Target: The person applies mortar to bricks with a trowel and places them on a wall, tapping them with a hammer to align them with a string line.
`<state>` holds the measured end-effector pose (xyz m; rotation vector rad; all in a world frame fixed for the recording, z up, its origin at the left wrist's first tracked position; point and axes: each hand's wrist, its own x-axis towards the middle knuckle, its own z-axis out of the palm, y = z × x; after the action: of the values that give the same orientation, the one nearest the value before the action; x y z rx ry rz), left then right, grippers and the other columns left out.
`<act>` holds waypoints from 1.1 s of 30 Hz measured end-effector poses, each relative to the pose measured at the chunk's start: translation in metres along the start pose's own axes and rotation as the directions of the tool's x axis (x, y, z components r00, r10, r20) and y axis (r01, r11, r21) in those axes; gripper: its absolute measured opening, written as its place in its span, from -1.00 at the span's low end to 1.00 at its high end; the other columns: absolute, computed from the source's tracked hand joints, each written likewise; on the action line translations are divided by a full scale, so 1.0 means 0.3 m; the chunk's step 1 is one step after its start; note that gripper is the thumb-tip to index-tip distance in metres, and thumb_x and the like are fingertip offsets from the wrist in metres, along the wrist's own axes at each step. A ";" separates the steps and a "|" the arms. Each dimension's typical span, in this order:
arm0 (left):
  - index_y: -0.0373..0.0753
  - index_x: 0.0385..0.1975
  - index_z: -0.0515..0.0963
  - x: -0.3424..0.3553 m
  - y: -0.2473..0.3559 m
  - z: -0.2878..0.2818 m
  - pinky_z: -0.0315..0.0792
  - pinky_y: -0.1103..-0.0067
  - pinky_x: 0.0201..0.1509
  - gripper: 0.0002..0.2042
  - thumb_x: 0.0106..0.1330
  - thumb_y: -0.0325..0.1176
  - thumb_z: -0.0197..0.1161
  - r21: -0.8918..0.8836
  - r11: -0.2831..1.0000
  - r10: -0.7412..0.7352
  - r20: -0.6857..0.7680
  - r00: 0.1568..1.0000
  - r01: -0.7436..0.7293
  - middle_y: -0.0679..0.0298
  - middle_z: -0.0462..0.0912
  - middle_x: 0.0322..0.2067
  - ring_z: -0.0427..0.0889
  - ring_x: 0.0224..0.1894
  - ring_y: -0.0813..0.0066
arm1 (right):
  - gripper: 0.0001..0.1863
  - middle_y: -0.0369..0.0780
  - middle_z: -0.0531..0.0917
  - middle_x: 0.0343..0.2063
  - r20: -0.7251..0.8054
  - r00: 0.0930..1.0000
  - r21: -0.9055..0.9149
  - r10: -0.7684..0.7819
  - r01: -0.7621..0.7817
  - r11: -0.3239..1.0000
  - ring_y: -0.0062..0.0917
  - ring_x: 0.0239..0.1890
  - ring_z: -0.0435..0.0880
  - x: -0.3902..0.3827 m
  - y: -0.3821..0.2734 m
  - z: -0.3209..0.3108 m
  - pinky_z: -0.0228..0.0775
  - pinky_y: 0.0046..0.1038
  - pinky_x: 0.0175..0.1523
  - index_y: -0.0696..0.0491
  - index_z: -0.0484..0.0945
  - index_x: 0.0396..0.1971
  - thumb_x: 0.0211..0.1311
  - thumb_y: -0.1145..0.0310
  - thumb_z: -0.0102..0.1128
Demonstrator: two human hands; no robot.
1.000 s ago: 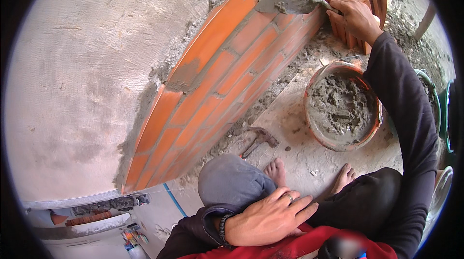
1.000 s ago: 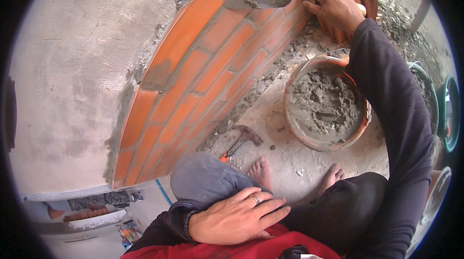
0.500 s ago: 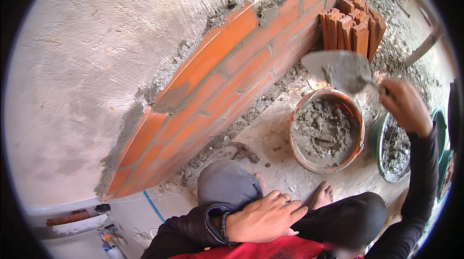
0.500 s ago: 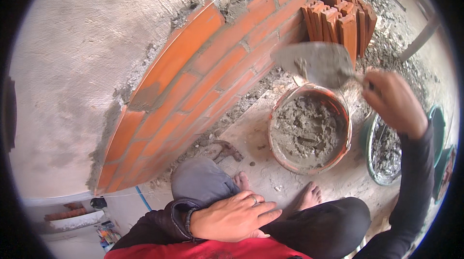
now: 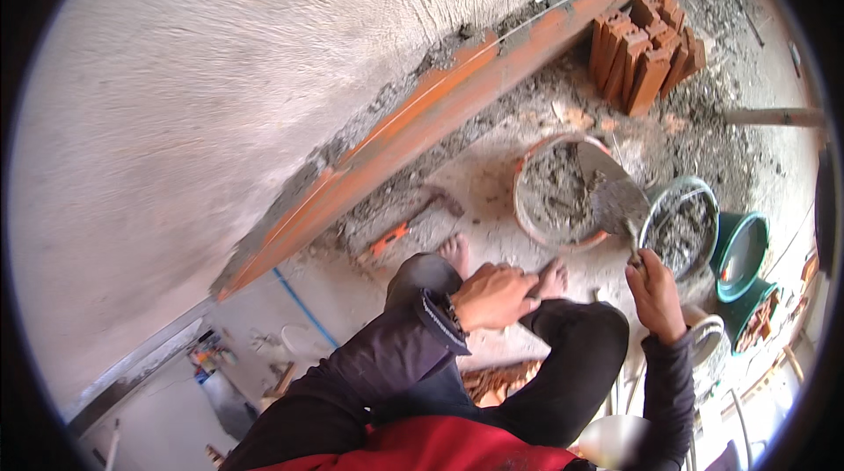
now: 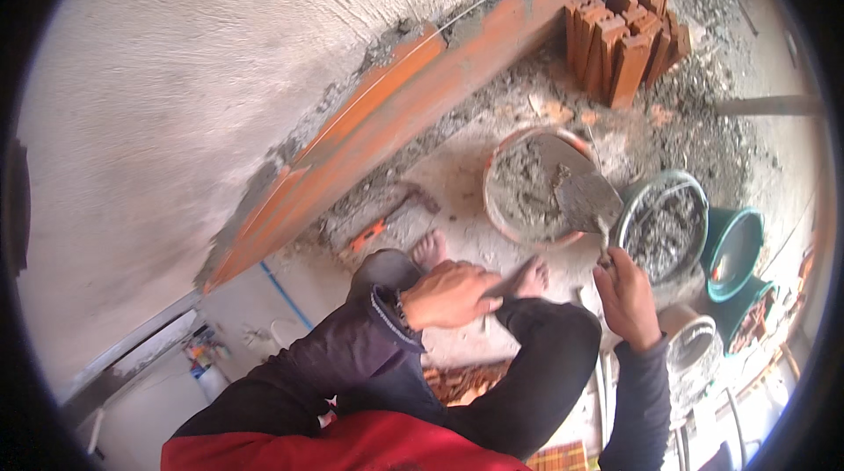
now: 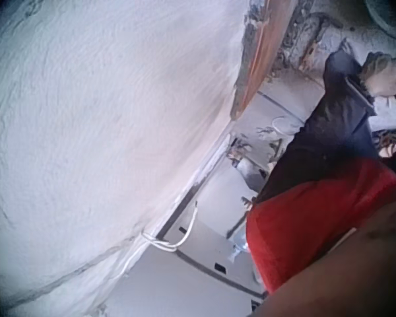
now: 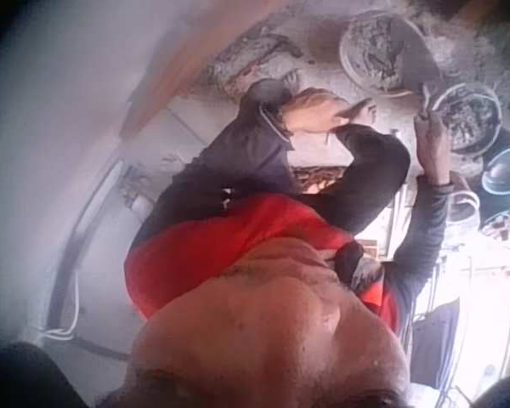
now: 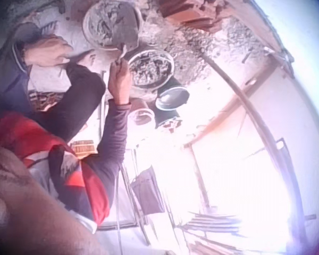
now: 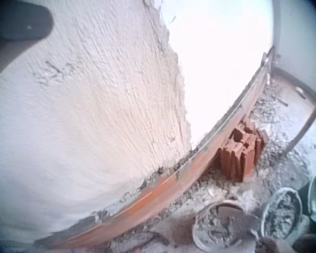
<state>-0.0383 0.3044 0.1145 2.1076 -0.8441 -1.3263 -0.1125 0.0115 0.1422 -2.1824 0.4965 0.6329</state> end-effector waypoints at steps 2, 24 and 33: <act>-0.30 -0.13 0.54 -0.096 0.053 -0.001 0.42 0.18 0.01 -0.70 0.29 -0.22 0.26 -0.048 0.996 -0.080 -0.199 0.977 0.071 0.05 0.66 -0.21 0.64 -0.12 0.05 | -0.75 0.09 0.61 -0.49 -0.006 0.998 -0.041 0.055 -0.055 0.998 0.08 -0.36 0.61 -0.036 -0.031 0.038 0.40 -0.13 -0.27 0.22 0.51 -0.12 0.31 0.38 0.16; -0.17 0.40 0.20 -0.578 0.189 0.395 0.36 0.12 0.30 -0.16 0.10 -0.03 0.34 0.236 0.619 -0.783 0.252 0.568 0.749 -0.16 0.07 0.40 0.39 0.19 -0.42 | -0.67 0.06 0.63 -0.25 -0.430 0.879 0.058 0.204 -0.199 0.978 0.12 -0.21 0.60 0.087 0.578 0.888 0.45 -0.04 -0.17 0.09 0.41 -0.03 0.23 0.41 0.21; -0.17 0.40 0.22 -0.570 0.192 0.435 0.35 0.09 0.29 -0.16 0.08 -0.02 0.33 0.299 0.614 -0.788 0.286 0.545 0.731 -0.19 0.04 0.41 0.42 0.16 -0.44 | -0.76 0.07 0.55 -0.22 -0.282 0.912 -0.039 0.297 -0.320 0.947 0.08 -0.12 0.54 -0.330 0.830 0.889 0.39 -0.04 -0.05 0.15 0.40 -0.07 0.30 0.45 0.09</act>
<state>-0.2276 0.3783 0.2054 2.4819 -0.0729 -2.2596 -0.3982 0.0821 -0.0950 -2.3043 0.9937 0.5256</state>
